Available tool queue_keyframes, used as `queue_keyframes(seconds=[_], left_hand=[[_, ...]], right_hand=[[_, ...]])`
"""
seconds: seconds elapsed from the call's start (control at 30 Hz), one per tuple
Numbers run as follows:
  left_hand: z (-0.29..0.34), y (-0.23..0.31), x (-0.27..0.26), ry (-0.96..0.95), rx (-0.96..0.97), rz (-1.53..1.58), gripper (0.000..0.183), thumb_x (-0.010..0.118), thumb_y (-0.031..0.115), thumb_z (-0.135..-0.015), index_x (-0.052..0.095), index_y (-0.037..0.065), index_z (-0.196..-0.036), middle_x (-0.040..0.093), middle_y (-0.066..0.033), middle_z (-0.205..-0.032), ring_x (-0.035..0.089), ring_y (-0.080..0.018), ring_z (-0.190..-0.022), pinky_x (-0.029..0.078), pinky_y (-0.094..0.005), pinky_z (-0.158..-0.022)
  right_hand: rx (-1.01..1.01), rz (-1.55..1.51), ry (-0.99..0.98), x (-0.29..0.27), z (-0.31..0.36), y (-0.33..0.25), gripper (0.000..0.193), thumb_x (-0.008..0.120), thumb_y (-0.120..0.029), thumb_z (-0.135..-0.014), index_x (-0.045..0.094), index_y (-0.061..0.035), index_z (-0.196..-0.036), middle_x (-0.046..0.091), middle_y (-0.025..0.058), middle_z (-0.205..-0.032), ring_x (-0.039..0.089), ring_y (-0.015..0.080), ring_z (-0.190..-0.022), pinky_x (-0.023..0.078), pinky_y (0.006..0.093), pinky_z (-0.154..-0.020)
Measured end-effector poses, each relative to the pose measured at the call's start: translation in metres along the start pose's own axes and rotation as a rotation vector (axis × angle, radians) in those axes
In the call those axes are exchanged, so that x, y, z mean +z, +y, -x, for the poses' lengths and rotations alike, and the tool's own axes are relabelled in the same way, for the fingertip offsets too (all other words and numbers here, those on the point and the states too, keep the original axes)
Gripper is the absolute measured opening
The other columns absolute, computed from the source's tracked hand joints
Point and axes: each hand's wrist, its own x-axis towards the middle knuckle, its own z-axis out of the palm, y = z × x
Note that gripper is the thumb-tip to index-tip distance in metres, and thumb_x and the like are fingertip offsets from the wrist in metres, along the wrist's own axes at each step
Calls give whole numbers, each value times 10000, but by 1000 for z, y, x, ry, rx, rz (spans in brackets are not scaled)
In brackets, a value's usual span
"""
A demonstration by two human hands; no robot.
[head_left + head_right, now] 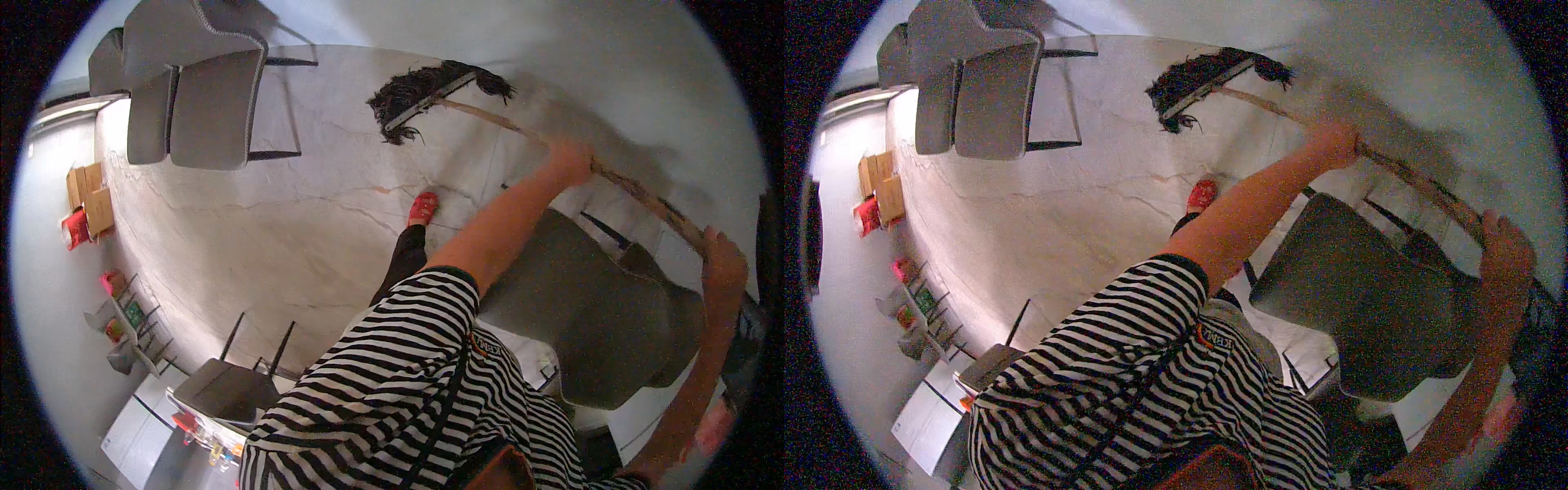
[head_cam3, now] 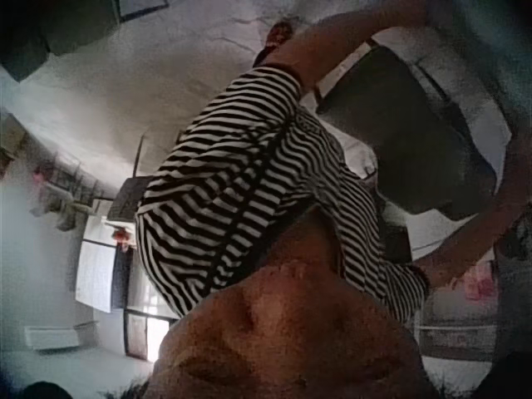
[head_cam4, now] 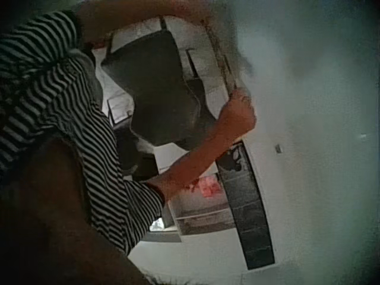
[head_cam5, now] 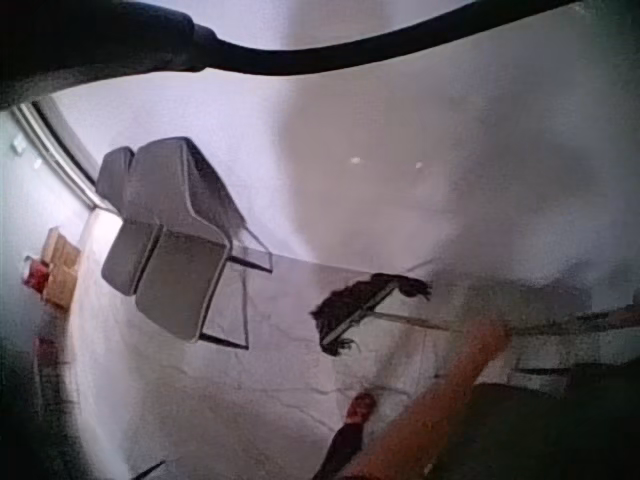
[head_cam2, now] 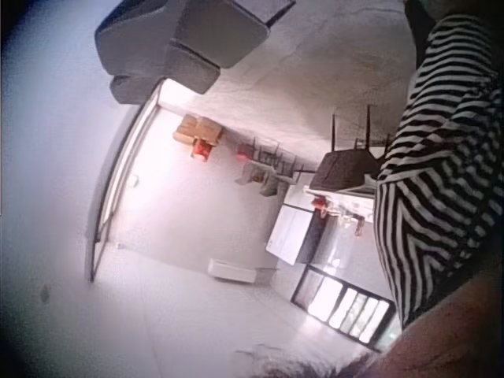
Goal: The person sweeps a tiled floor with a broom, moving several chairs to reach areas underneath. The person continues sweeping around the room, repositioning chairs as needed to access the floor beneath them.
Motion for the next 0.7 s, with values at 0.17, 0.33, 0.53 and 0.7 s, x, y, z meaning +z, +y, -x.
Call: queue_keyframes(seconds=[0.17,0.33,0.53,0.7], left_hand=[[23,-38,-26,225,-109,38,198,652,226,-678,689,106,-832,633,-135,-803,605,-321,-797,453,-422,-735],[97,-87,-57,569,-219,28,160,663,222,-691,629,77,-749,619,-152,-744,595,-377,-737,474,-480,-657],[278,-127,-54,609,-424,103,129,681,108,-628,607,53,-718,601,-162,-734,578,-372,-746,454,-441,-672],[423,-154,5,623,-441,-39,151,670,149,-657,585,37,-712,605,-170,-721,581,-380,-746,444,-456,-673]], right_hand=[[-248,31,194,-34,-67,7,363,564,-6,-754,549,-45,-1114,581,106,-901,574,281,-781,455,379,-663],[-464,-37,423,-92,-126,-43,329,559,-10,-756,560,-39,-1083,585,107,-897,572,279,-775,446,371,-653],[-565,-226,610,-170,-95,-178,185,610,-56,-734,609,-55,-919,591,77,-818,574,240,-685,443,371,-578],[-596,-533,794,-175,-25,-292,79,614,-150,-715,548,-109,-733,525,17,-645,535,176,-577,421,333,-507]])
